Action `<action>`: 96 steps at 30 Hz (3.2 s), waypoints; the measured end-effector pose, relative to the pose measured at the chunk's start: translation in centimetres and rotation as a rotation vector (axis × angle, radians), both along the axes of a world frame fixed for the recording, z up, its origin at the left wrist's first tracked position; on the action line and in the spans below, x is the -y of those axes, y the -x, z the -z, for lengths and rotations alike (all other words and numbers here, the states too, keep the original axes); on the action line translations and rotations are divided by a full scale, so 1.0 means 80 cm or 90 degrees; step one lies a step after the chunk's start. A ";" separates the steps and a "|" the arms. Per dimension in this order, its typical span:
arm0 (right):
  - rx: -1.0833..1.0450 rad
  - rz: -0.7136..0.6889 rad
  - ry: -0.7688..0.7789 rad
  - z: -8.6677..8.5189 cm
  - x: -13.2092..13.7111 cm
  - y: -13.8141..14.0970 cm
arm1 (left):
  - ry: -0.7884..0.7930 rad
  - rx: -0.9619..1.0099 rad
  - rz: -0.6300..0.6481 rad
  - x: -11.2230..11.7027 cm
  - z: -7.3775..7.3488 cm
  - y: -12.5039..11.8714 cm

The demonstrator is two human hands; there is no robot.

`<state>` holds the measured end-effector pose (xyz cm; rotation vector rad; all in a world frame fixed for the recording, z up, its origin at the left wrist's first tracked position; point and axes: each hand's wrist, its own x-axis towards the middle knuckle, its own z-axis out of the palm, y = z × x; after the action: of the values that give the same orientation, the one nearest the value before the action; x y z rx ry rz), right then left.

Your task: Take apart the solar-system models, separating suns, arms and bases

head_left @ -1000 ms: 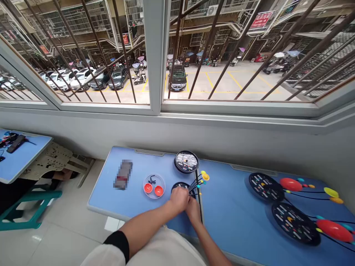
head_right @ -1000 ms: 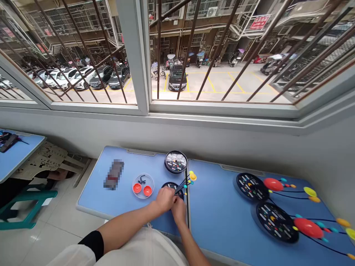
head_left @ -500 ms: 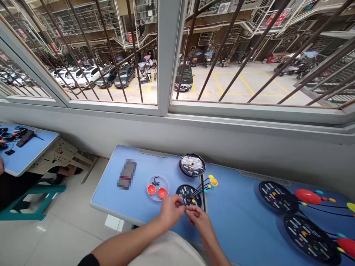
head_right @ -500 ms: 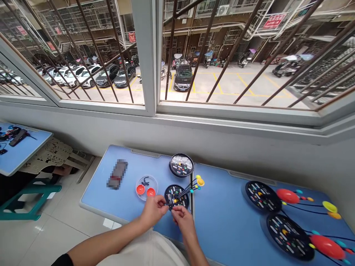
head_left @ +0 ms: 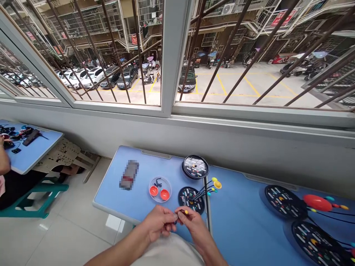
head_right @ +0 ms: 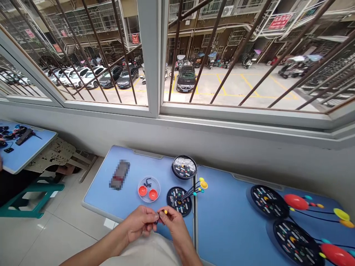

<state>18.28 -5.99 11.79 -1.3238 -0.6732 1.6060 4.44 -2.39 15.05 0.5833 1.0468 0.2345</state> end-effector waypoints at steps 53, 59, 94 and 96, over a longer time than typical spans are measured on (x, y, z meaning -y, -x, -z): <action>0.025 -0.100 -0.082 -0.022 -0.028 0.028 | -0.468 -0.182 0.198 -0.010 -0.020 0.035; 0.105 0.179 -0.046 -0.003 -0.043 -0.004 | -0.538 -0.333 0.261 -0.020 -0.005 0.047; 0.529 0.083 0.001 0.128 0.008 -0.058 | -0.692 -0.505 0.484 -0.056 0.101 -0.092; 0.565 0.081 0.023 0.131 0.002 -0.061 | -0.686 -0.500 0.491 -0.049 0.106 -0.109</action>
<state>23.20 -6.14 1.28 -2.0666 -1.0450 0.8746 13.15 1.56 6.56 2.1207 1.3006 -0.1690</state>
